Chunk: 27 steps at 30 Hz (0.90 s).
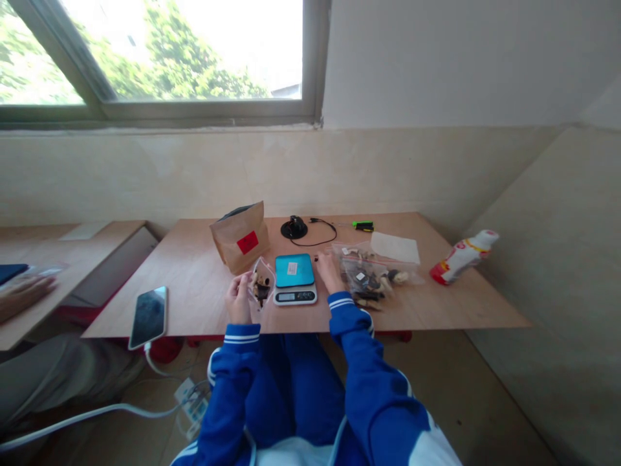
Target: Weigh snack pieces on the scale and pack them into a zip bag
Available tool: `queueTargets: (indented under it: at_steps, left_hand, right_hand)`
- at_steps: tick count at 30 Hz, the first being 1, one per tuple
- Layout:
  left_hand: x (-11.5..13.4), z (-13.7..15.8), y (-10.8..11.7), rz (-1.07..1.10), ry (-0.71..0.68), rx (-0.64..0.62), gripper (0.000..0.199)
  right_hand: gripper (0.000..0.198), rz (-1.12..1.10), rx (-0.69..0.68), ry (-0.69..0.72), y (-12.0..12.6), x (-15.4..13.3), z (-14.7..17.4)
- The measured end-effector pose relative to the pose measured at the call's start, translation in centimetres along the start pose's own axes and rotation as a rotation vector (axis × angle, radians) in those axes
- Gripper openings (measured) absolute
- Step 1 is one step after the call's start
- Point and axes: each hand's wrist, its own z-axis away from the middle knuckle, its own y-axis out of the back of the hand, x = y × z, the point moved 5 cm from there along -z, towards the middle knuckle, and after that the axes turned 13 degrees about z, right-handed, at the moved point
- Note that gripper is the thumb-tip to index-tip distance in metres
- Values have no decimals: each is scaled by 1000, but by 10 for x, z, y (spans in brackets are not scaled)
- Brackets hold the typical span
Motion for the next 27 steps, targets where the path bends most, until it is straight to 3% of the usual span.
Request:
queueTargets:
  at_steps: [3, 5, 7, 10, 13, 17, 19, 21, 23, 27]
  left_hand:
    - [4, 5, -6, -18, 42, -38, 32]
    - [7, 10, -12, -23, 68, -56, 34]
    - [9, 15, -18, -18, 77, -73, 36]
    - [12, 22, -22, -12, 66, -77, 39]
    - [13, 25, -22, 6, 72, -50, 41]
    - [13, 31, -26, 43, 56, -50, 40]
    - [13, 35, -30, 86, 52, -71, 39]
    - [13, 40, -37, 131, 70, -118, 40]
    - [15, 45, -42, 154, 85, -187, 43]
    - [25, 46, -43, 79, -6, -252, 41]
  right_hand:
    - [31, -161, 118, -22, 31, -22, 21]
    - [31, -477, 242, 3, 57, -45, 38]
    - [32, -647, 216, 97, 77, -73, 53]
    - [33, -614, 160, 174, 96, -100, 72]
    - [43, -673, 161, 117, 90, -100, 90]
    - [84, -905, 13, -46, 49, -87, 112]
    - [77, -1003, -38, -98, 35, -83, 118]
    - [54, -1077, -18, -114, 34, -79, 118]
    - [40, -1105, 61, -129, 42, -73, 115]
    - [34, -1144, 171, -169, 59, -56, 115]
